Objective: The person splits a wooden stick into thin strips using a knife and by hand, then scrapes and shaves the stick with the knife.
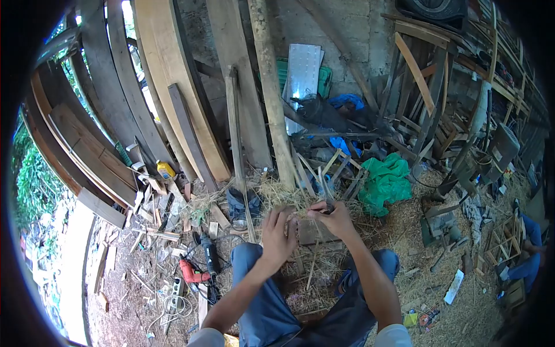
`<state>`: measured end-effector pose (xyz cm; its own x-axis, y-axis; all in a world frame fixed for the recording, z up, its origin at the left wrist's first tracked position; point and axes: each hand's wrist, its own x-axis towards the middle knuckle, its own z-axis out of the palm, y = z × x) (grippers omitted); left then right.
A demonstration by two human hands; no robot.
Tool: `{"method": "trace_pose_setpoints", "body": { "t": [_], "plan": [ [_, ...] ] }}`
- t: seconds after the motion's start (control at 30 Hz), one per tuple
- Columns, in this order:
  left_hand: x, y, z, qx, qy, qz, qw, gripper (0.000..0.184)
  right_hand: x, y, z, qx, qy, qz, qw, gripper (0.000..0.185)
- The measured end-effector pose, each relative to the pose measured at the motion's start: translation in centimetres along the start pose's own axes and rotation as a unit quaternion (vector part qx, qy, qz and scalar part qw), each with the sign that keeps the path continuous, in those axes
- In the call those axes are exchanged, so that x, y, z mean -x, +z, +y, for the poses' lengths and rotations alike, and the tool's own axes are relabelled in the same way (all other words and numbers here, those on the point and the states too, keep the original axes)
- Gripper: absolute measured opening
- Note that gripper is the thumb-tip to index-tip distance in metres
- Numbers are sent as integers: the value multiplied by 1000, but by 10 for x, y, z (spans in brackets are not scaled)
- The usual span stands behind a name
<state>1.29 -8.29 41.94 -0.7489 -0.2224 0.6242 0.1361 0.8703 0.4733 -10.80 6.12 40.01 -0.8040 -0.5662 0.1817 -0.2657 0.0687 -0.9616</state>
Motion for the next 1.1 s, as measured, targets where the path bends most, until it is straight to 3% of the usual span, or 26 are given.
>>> {"method": "trace_pose_setpoints", "body": {
  "t": [0.03, 0.1, 0.23, 0.3, 0.33, 0.4, 0.43, 0.5, 0.63, 0.7, 0.83, 0.9, 1.03, 1.1],
  "plan": [
    [-11, -12, 6, 0, 1, -3, 1000, 23, 0, -1, -1, -2, 1, 2, 1000, 17],
    [-29, -34, 15, -154, 188, -1, 970, 27, 2, -2, -1, 72, -13, 5, 997, 17],
    [-42, -48, 8, -265, 243, -30, 932, 23, -1, -5, -4, 170, -30, -1, 985, 16],
    [-31, -42, -21, -161, 78, -224, 958, 22, -2, -6, 6, 139, -83, -6, 987, 12],
    [-25, -39, -29, -161, 81, -226, 957, 22, -3, -7, 11, 138, -83, -3, 987, 12],
    [-15, -37, -34, -8, 19, -258, 966, 19, -4, -10, 14, 256, -106, -15, 961, 17],
    [-8, -34, -34, -7, 22, -260, 965, 19, -3, -10, 16, 256, -104, -12, 961, 17],
    [3, -28, -27, 160, -124, -287, 936, 17, 1, -5, 6, 264, -211, 87, 937, 26],
    [10, -14, -17, 291, -218, -234, 902, 16, 7, -4, -24, 337, -185, 164, 908, 29],
    [7, -14, -11, 449, -283, -178, 829, 17, 9, 3, -35, 284, -234, 326, 871, 25],
    [5, -14, 2, 460, -317, -145, 817, 17, 12, 0, -12, 371, -209, 219, 878, 18],
    [10, -14, 4, 453, -312, -193, 813, 21, 13, 7, -1, 421, -214, 152, 868, 12],
    [22, -4, 13, 404, -267, -139, 864, 23, 11, 12, 2, 422, -165, 143, 880, 9],
    [21, -5, 22, 387, -268, -125, 873, 22, 12, 14, 1, 489, -93, 158, 853, 6]
  ]
}}
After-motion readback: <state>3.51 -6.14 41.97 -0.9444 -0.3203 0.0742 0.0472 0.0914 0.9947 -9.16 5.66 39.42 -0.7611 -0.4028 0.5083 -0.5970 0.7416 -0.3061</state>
